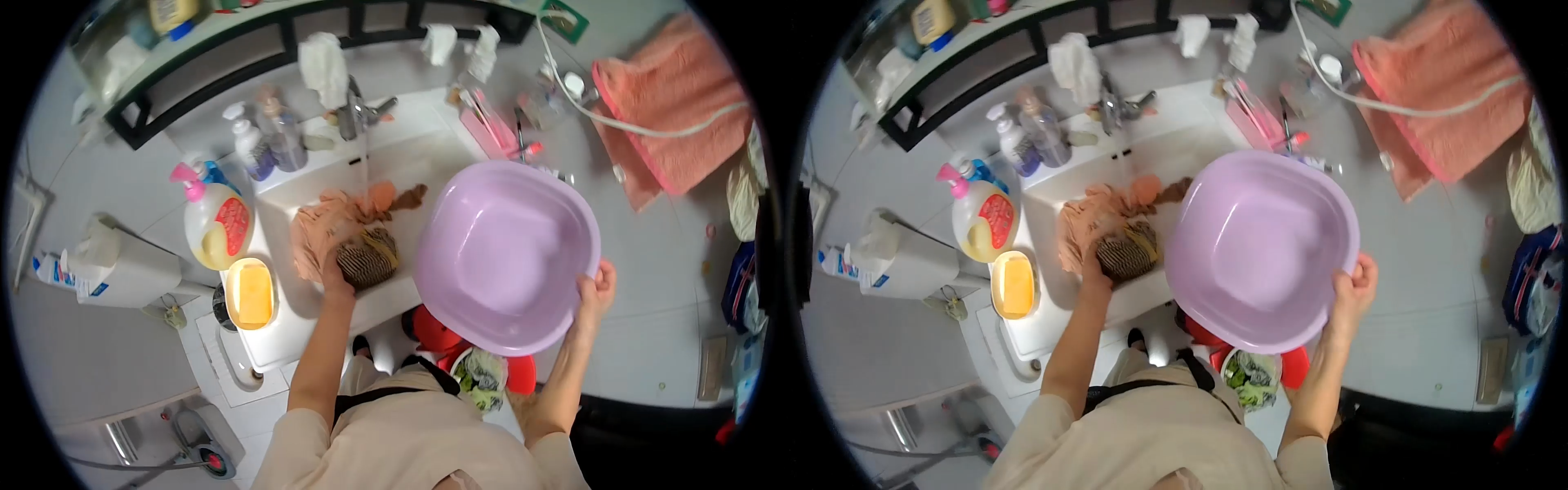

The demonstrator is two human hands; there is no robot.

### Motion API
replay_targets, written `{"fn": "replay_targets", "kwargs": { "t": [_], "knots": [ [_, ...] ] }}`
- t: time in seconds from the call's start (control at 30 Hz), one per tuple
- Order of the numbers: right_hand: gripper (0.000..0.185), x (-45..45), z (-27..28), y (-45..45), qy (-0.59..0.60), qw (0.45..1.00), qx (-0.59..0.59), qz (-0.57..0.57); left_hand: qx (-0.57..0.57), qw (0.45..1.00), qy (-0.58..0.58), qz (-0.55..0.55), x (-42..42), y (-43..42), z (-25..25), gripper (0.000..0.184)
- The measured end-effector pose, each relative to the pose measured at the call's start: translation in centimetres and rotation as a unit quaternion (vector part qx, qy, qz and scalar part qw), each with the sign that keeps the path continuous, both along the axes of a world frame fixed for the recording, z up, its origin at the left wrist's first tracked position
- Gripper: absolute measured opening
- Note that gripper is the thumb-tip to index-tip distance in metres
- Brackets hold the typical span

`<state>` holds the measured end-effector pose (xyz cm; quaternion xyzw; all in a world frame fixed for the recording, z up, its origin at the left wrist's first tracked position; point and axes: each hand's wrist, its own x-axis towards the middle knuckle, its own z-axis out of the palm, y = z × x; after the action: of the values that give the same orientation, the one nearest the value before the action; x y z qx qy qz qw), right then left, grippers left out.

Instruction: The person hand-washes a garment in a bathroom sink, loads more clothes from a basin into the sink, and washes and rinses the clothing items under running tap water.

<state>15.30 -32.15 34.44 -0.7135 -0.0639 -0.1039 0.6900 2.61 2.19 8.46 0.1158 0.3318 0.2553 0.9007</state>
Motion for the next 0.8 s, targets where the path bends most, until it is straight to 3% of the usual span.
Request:
{"fn": "replay_targets", "kwargs": {
  "t": [0.1, 0.17, 0.2, 0.23, 0.3, 0.5, 0.67, 0.73, 0.77, 0.8],
  "knots": [
    [0.031, -3.0, -5.4, -8.7, 0.025, 0.996, -0.047, -0.070, -0.056, 0.996, 0.048, -0.059, 0.1, 0.8, -1.0, 0.038],
    [0.031, -5.7, -11.2, -14.7, 0.140, 0.981, -0.124, -0.049, -0.061, 0.986, 0.115, -0.100, 0.3, 1.5, -1.7, 0.046],
    [0.031, -7.4, -12.0, -14.9, 0.289, 0.950, -0.077, -0.087, -0.062, 0.980, 0.147, -0.119, 0.6, 1.6, -2.1, 0.050],
    [0.030, -8.4, -16.2, -17.2, 0.302, 0.949, -0.043, -0.084, -0.057, 0.968, 0.198, -0.140, 0.7, 1.2, -0.2, 0.041],
    [0.031, -9.6, -22.5, -18.4, 0.388, 0.906, -0.099, -0.135, -0.046, 0.964, 0.221, -0.143, 1.0, 0.9, 0.3, 0.043],
    [0.035, -9.9, -47.9, -18.6, 0.402, 0.869, -0.233, -0.172, -0.014, 0.965, 0.176, -0.194, 1.5, 0.2, 2.4, 0.045],
    [0.037, -9.4, -60.2, -18.2, 0.479, 0.842, -0.190, -0.160, 0.034, 0.953, 0.199, -0.225, 1.7, -0.4, 3.3, 0.051],
    [0.028, -8.6, -59.7, -17.5, 0.448, 0.878, -0.106, -0.128, 0.037, 0.951, 0.210, -0.222, 1.7, -0.4, 3.4, 0.055],
    [0.031, -9.1, -63.6, -18.8, 0.388, 0.902, -0.143, -0.125, 0.052, 0.947, 0.211, -0.235, 1.7, -0.5, 3.4, 0.057],
    [0.033, -8.6, -62.3, -17.5, 0.428, 0.887, -0.083, -0.151, 0.055, 0.946, 0.219, -0.232, 1.5, -0.4, 3.4, 0.058]
  ]
}}
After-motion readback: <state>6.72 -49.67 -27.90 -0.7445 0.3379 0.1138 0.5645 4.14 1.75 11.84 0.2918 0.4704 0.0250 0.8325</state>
